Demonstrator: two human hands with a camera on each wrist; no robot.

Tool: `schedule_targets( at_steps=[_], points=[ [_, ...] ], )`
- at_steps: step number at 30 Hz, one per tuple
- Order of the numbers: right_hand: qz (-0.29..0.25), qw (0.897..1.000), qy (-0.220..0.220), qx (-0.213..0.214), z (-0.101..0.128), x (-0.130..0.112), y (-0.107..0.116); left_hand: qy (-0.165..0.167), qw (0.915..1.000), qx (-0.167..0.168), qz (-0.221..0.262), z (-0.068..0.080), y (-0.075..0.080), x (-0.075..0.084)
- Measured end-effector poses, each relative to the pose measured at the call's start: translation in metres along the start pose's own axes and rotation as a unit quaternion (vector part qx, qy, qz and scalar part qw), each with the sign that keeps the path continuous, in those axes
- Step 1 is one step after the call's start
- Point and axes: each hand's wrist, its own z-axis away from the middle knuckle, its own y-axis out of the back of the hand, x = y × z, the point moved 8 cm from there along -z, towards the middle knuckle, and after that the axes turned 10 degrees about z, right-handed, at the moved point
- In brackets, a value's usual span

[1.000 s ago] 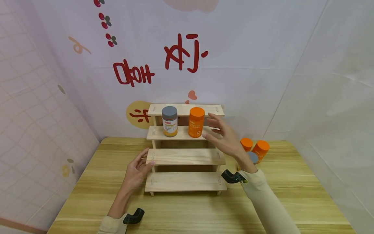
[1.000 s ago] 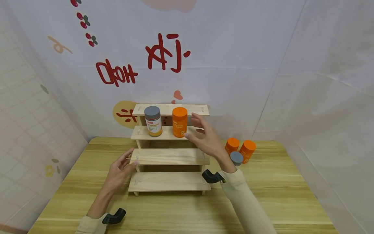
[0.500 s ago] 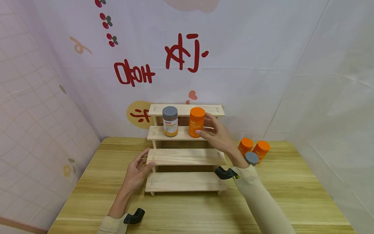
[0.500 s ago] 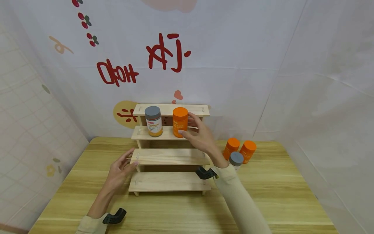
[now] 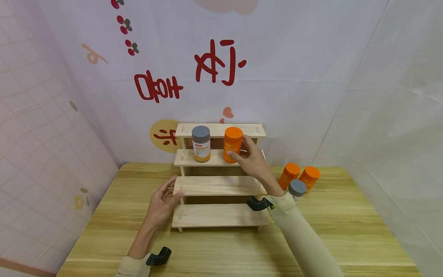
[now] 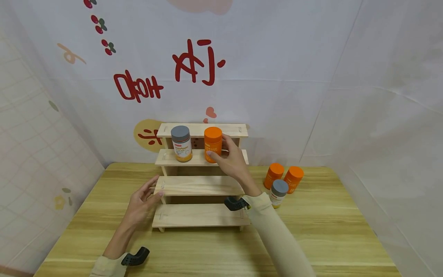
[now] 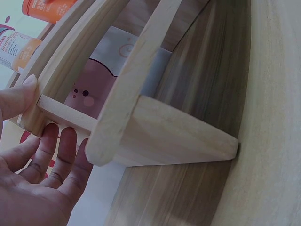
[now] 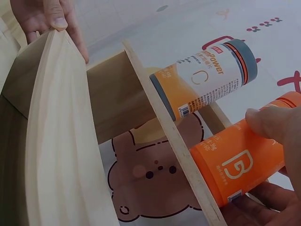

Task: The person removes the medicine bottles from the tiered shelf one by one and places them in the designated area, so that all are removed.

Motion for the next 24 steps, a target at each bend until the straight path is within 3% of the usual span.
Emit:
schedule_targets(
  at_steps=[24],
  points=[
    [0.006, 1.0, 0.012, 0.02, 0.0081, -0.0036, 0.0081, -0.001, 1.0, 0.008, -0.003, -0.0009, 0.0011, -0.0005]
  ],
)
